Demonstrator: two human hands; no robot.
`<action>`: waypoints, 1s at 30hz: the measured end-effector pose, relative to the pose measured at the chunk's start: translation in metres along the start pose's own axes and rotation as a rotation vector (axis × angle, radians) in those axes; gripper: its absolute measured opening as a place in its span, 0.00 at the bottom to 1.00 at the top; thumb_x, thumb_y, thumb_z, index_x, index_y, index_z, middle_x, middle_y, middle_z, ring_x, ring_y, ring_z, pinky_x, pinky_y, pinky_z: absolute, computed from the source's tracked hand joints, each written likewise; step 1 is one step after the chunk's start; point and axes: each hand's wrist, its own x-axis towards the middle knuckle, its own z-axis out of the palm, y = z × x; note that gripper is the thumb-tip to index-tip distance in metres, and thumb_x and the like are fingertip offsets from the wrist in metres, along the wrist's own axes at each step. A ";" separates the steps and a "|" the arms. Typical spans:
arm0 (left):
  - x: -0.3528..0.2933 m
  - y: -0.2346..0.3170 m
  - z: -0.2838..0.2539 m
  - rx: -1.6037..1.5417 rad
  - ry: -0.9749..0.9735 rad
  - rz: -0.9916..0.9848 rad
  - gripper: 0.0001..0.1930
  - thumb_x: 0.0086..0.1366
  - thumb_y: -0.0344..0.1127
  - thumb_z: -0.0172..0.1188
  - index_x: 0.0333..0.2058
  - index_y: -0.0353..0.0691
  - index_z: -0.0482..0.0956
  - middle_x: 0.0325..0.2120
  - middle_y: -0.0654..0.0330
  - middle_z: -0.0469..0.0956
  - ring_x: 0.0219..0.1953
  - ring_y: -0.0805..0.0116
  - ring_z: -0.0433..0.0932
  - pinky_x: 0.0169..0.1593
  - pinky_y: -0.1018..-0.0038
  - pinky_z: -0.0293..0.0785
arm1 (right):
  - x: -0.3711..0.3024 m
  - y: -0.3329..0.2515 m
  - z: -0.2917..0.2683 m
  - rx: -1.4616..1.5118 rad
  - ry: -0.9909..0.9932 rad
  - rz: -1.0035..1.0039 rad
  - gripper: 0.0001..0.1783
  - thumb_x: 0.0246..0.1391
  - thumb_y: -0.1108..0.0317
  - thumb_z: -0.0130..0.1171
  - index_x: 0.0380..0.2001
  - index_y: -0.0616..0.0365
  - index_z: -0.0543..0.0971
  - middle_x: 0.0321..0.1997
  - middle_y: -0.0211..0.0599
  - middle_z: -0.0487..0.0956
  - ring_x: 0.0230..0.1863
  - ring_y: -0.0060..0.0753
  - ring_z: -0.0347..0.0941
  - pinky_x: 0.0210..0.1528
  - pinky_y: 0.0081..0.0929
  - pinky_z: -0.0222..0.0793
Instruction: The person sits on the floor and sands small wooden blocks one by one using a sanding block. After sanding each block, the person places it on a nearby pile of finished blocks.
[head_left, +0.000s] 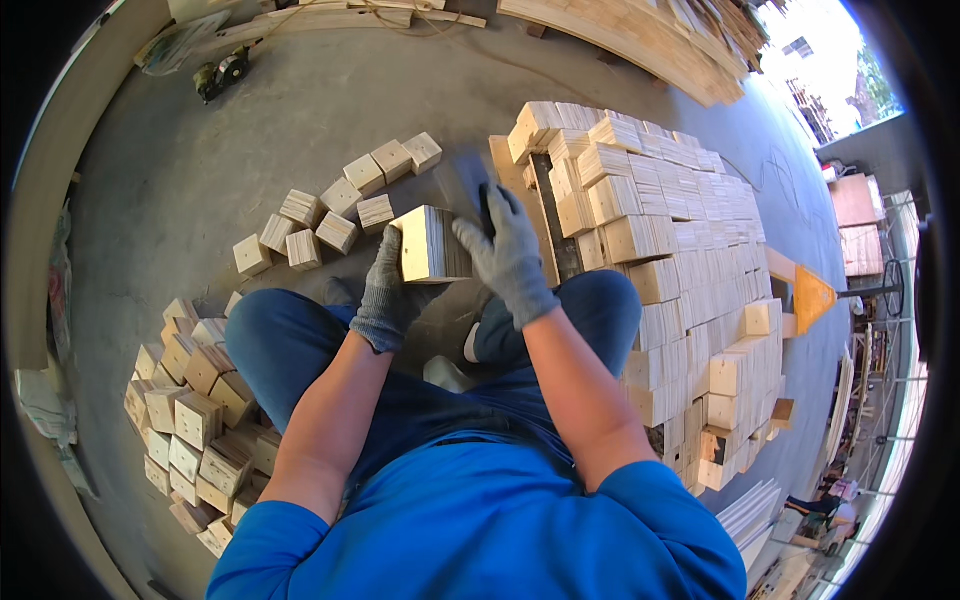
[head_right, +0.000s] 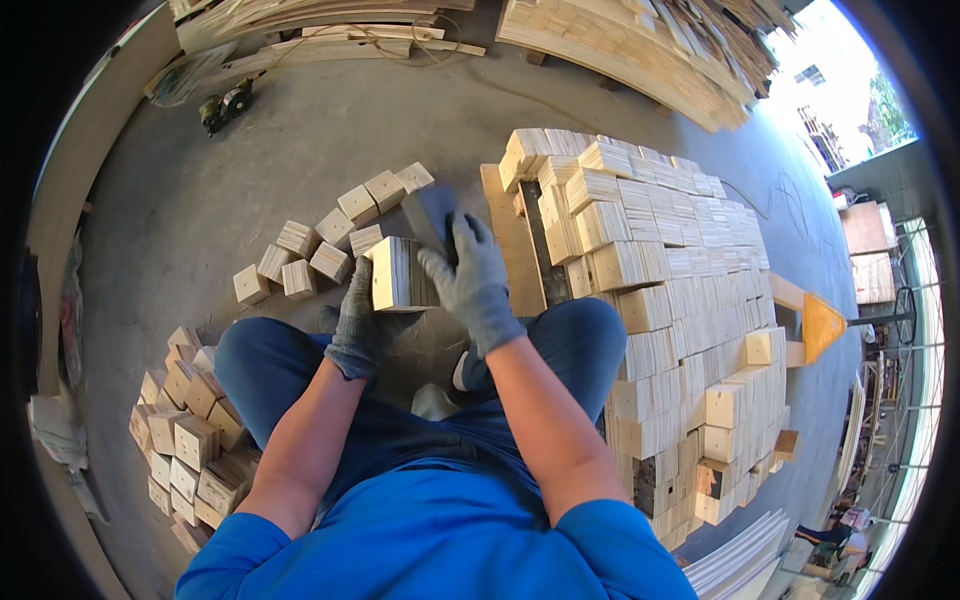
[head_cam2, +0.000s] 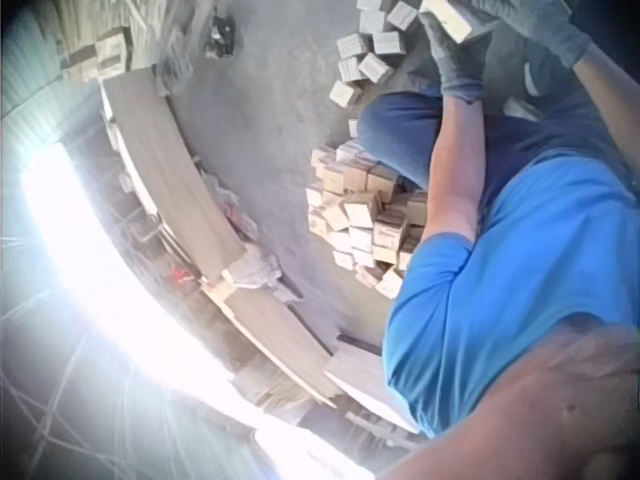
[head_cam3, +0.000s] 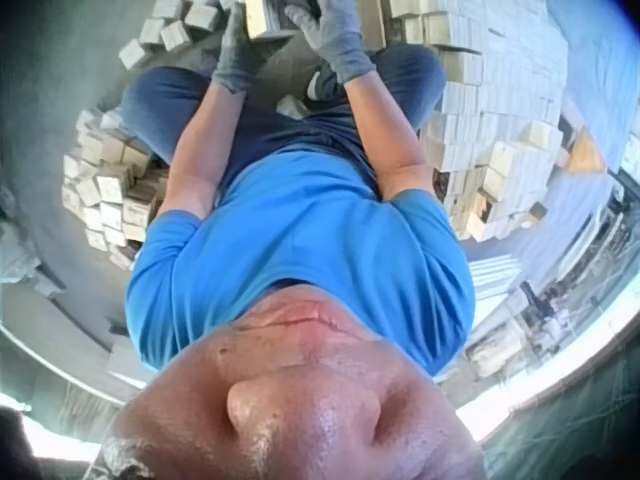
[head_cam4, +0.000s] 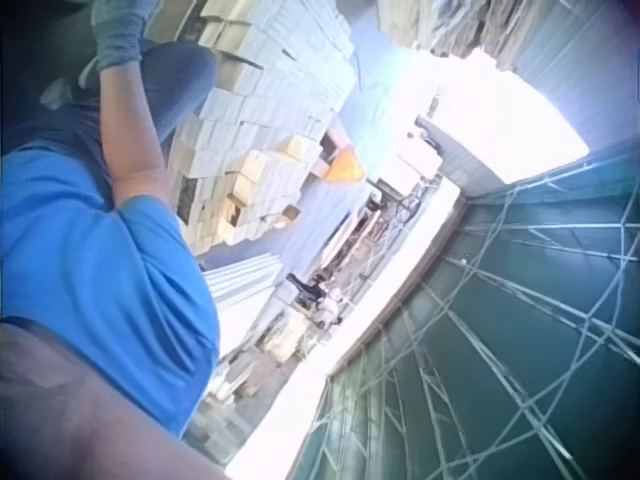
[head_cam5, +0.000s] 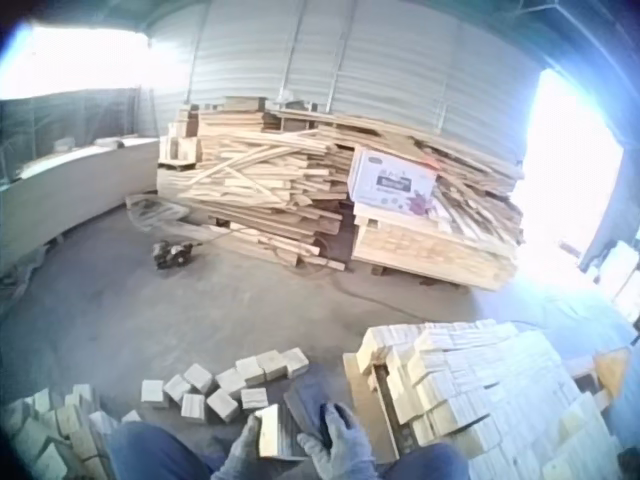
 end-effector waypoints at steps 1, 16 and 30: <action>-0.001 -0.001 -0.001 -0.017 -0.016 0.012 0.38 0.75 0.66 0.55 0.70 0.44 0.67 0.62 0.51 0.76 0.62 0.52 0.78 0.63 0.44 0.78 | -0.019 -0.004 -0.002 -0.040 0.031 -0.066 0.42 0.62 0.50 0.69 0.69 0.68 0.70 0.68 0.66 0.72 0.66 0.70 0.71 0.68 0.52 0.69; 0.000 -0.005 -0.002 0.006 0.036 -0.077 0.38 0.74 0.68 0.54 0.70 0.46 0.68 0.62 0.53 0.75 0.62 0.50 0.77 0.64 0.42 0.76 | 0.006 0.015 0.007 -0.013 0.032 0.060 0.41 0.60 0.52 0.72 0.67 0.69 0.72 0.68 0.65 0.72 0.66 0.68 0.71 0.69 0.49 0.69; 0.000 -0.009 -0.001 0.048 -0.019 -0.140 0.40 0.75 0.67 0.53 0.74 0.47 0.62 0.66 0.51 0.72 0.66 0.47 0.74 0.65 0.40 0.75 | -0.016 0.006 -0.014 -0.048 0.043 -0.087 0.42 0.56 0.54 0.76 0.68 0.63 0.73 0.69 0.61 0.72 0.65 0.68 0.72 0.67 0.50 0.71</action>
